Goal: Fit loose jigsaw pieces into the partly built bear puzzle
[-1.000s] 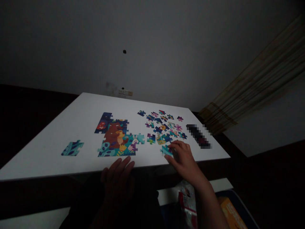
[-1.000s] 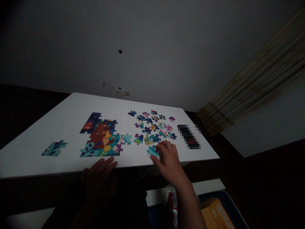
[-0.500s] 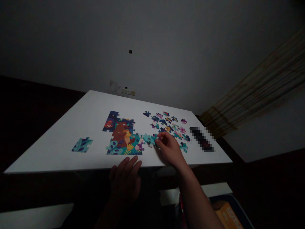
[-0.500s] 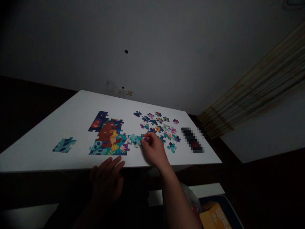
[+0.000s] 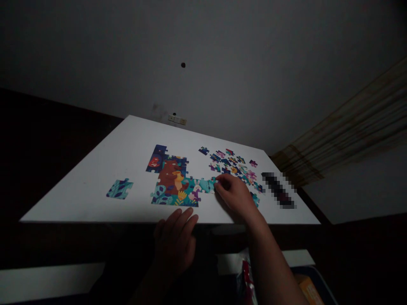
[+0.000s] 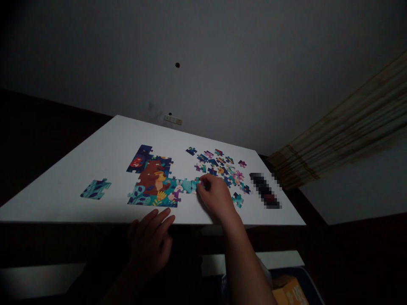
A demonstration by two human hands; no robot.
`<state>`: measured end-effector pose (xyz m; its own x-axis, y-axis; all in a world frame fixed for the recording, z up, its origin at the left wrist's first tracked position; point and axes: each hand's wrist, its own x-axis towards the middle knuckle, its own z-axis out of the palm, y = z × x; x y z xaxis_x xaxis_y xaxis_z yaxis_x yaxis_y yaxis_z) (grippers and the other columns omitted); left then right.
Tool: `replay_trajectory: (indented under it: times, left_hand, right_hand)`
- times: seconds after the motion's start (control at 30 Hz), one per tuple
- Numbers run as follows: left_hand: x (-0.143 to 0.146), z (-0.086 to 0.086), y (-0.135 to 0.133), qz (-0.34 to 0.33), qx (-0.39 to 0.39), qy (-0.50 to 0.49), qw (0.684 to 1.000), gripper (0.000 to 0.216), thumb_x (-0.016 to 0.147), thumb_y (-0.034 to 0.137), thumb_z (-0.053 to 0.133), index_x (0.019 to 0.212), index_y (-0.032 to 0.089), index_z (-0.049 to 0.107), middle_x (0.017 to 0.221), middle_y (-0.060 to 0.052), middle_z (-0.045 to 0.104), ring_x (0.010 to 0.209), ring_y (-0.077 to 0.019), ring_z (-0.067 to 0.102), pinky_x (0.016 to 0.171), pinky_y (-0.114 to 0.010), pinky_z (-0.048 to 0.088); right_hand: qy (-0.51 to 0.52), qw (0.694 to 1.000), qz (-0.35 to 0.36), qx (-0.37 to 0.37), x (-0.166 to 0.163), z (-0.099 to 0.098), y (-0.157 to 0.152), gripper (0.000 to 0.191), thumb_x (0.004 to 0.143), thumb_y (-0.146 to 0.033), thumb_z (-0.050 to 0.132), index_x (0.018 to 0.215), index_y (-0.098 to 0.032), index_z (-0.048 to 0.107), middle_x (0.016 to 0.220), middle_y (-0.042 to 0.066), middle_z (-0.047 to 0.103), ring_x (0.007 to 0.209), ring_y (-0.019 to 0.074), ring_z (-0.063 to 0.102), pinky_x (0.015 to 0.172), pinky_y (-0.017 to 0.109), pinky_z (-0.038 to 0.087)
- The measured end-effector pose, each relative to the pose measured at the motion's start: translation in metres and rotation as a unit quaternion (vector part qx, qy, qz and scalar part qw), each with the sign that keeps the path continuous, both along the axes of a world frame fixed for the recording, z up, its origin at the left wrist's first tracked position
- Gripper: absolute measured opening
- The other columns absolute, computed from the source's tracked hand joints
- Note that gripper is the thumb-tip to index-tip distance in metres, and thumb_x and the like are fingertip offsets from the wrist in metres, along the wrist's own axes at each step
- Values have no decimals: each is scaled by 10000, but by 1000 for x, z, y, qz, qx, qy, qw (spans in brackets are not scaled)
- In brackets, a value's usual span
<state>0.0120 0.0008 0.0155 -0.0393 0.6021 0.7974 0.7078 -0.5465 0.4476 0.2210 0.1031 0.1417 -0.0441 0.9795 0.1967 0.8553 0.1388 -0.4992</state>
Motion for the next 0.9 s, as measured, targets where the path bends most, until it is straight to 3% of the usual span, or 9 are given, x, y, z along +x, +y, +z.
replay_trajectory:
  times: [0.17,0.3,0.4,0.53,0.63,0.73,0.9]
  left_hand:
    - [1,1,0,2,-3,1,1000,369,919,154,620,1244,269,753,1249,-39,826,1271,-220,669,1334,-421,144]
    - [0,0,-1,8,-4,5,1000,375,918,152,623,1250,274,750,1247,-42,826,1278,-223,658,1331,-434,148]
    - [0,0,-1,7,-8,7,1000,373,919,160,632,1255,276,747,1249,-44,825,1281,-223,654,1330,-438,150]
    - [1,0,0,13,-6,8,1000,344,925,174,643,1235,276,752,1248,-47,824,1272,-233,657,1327,-452,155]
    - [1,-1,1,19,3,3,1000,331,932,187,638,1228,280,754,1241,-46,825,1264,-238,657,1326,-463,158]
    - [1,-3,2,17,7,5,1000,334,932,196,638,1232,288,754,1239,-44,824,1263,-238,661,1322,-466,171]
    - [1,-3,1,26,-1,1,1000,329,933,212,644,1231,303,751,1233,-43,824,1263,-246,667,1319,-480,176]
  right_hand:
    - [-47,998,4,44,1,-4,-3,196,932,-345,687,1035,-218,796,1036,105,783,997,299,688,911,440,508]
    - [-30,997,-8,70,11,-9,-5,280,1021,-328,538,1093,-204,779,1118,129,781,1062,303,695,983,473,521]
    - [-29,993,-20,114,24,-12,-8,358,1014,-247,471,1230,-191,751,1220,145,768,1164,316,667,1049,503,515]
    - [-63,991,78,86,37,-13,-12,542,960,-167,500,1482,-197,641,1446,128,697,1396,334,524,1176,540,451]
    - [-90,987,122,48,41,-9,-11,561,972,-165,513,1519,-233,616,1520,84,662,1518,338,407,1248,561,373]
    - [-122,985,114,48,43,-2,-8,453,984,-202,558,1418,-240,683,1416,87,714,1468,361,433,1242,587,350]
    - [-166,983,62,51,42,2,-11,358,1016,-281,590,1342,-216,723,1281,155,716,1276,382,530,1122,593,428]
